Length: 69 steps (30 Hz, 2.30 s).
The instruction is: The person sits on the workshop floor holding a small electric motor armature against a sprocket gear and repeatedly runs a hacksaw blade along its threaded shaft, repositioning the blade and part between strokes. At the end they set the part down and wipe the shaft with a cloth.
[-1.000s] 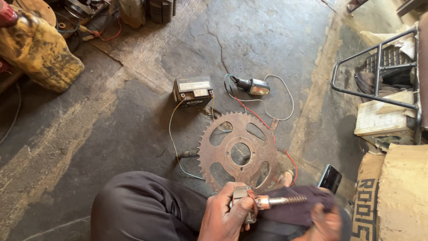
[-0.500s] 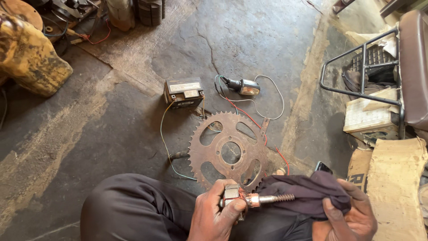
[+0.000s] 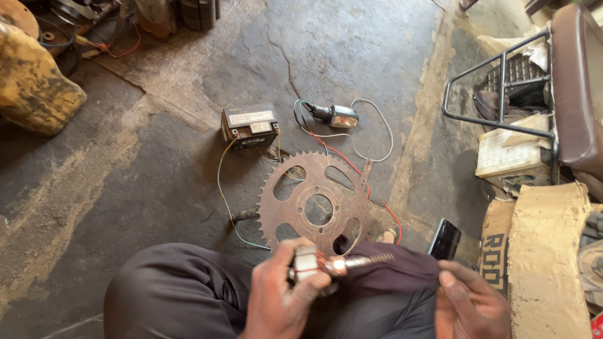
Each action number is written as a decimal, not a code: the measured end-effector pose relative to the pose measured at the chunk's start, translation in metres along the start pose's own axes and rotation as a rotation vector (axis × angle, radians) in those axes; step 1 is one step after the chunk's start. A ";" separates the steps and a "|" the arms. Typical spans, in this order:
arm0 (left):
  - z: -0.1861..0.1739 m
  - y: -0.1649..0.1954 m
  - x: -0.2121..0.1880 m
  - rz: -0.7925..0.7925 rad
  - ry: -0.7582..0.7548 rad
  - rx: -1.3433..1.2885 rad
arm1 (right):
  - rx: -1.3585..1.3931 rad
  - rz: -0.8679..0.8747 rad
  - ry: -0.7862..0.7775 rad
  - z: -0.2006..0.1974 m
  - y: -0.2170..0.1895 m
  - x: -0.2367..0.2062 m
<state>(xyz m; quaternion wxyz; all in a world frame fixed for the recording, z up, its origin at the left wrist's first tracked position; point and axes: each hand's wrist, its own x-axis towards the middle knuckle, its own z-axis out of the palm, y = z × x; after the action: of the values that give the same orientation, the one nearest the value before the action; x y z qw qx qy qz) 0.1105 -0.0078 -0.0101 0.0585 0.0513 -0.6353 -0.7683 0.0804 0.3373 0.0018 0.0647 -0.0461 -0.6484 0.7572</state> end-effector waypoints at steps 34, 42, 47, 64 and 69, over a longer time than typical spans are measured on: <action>0.010 0.013 -0.007 -0.022 -0.194 0.117 | -0.031 0.594 0.251 -0.118 0.006 -0.040; 0.014 0.019 -0.010 -0.057 -0.229 0.113 | 0.141 0.295 -0.291 -0.060 -0.012 -0.042; 0.017 0.021 -0.009 -0.047 -0.246 0.155 | 0.017 0.176 -0.235 -0.027 0.001 -0.054; 0.026 0.012 -0.014 -0.029 -0.245 0.263 | -1.040 -0.250 -0.440 0.034 -0.032 -0.037; 0.025 0.011 -0.014 -0.015 -0.259 0.233 | -0.858 -0.218 -0.343 0.011 -0.010 -0.043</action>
<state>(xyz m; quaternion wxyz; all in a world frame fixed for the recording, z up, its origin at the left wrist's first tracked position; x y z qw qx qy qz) 0.1213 0.0168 0.0057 -0.0359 -0.0371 -0.7221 -0.6899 0.1217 0.3209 0.0126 0.0109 0.1254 -0.9050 0.4063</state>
